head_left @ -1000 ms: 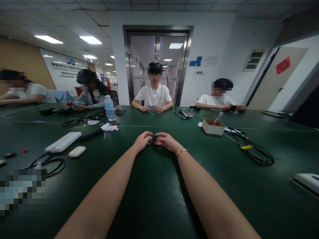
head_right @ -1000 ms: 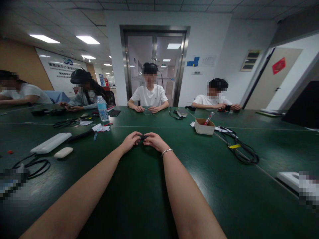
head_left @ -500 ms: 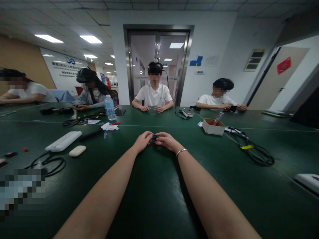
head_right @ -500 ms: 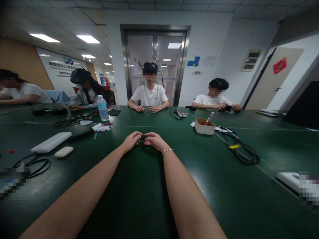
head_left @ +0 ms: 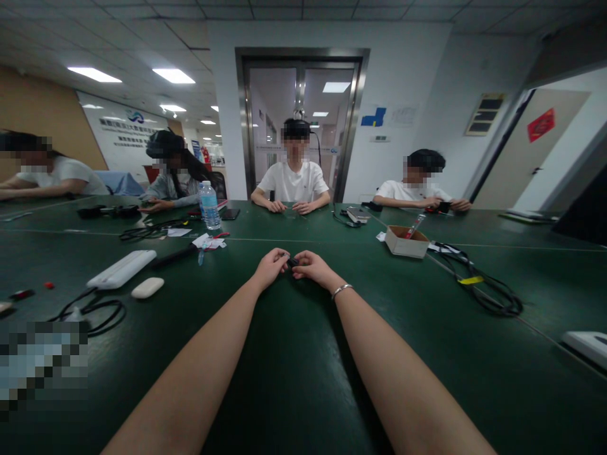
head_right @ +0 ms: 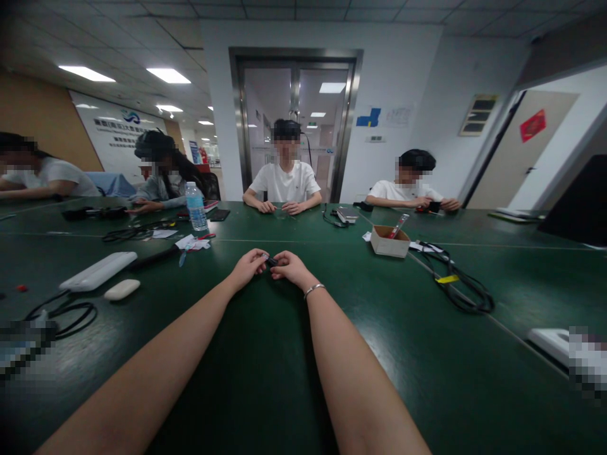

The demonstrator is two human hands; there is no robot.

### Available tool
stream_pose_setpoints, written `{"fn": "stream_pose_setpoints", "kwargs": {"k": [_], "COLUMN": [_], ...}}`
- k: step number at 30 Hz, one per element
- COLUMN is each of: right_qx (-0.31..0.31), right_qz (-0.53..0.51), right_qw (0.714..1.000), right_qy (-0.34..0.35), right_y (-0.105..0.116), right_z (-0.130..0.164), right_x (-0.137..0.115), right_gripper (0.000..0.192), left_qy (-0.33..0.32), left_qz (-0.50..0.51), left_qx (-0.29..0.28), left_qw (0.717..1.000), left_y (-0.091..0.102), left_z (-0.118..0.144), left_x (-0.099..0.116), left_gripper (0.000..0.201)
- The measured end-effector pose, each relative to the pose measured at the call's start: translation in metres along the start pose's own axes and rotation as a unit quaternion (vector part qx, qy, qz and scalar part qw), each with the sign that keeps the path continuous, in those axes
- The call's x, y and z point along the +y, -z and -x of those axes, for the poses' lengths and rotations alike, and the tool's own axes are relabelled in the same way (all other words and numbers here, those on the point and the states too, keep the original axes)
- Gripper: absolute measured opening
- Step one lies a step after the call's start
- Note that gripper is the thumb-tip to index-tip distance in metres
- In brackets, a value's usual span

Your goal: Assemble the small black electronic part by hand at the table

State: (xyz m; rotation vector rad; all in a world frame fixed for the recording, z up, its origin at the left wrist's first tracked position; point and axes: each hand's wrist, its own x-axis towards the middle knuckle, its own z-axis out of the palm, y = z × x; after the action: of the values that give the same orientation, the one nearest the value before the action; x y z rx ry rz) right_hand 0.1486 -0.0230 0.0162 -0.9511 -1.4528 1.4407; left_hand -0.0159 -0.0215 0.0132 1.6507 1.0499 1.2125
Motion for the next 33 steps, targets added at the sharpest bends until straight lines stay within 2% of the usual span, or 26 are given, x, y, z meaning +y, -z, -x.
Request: {"fn": "stream_pose_setpoints", "kwargs": {"k": [7,11,15,20,28,33], "right_qx": [0.008,0.004,0.009,0.011,0.004,0.026], "right_qz": [0.009,0.010,0.010,0.012,0.027,0.137], "right_qw": [1.000,1.000,1.000,1.000,0.999,0.990], "right_qy": [0.002,0.001,-0.002,-0.002,0.018,0.027], "right_y": [-0.001,-0.001,-0.001,-0.001,-0.002,-0.003], "right_z": [0.001,0.001,0.002,0.001,0.002,0.000], "right_x": [0.000,-0.001,-0.002,-0.002,-0.002,-0.001], "right_gripper": [0.034,0.032,0.031,0.032,0.034,0.032], "left_qy": [0.013,0.023,-0.017,-0.057,-0.029,-0.025], "left_qz": [-0.039,-0.044,-0.028,-0.076,-0.120,-0.145], "left_qx": [0.019,0.042,0.041,0.057,0.092,0.106], "left_qw": [0.999,0.998,0.999,0.994,0.988,0.983], "left_y": [0.001,0.001,0.002,0.004,0.004,0.003], "left_z": [-0.002,-0.001,0.002,0.004,0.001,-0.001], "left_x": [-0.007,-0.004,0.003,0.005,0.002,-0.001], "left_gripper": [0.027,0.025,0.027,0.024,0.035,0.036]}}
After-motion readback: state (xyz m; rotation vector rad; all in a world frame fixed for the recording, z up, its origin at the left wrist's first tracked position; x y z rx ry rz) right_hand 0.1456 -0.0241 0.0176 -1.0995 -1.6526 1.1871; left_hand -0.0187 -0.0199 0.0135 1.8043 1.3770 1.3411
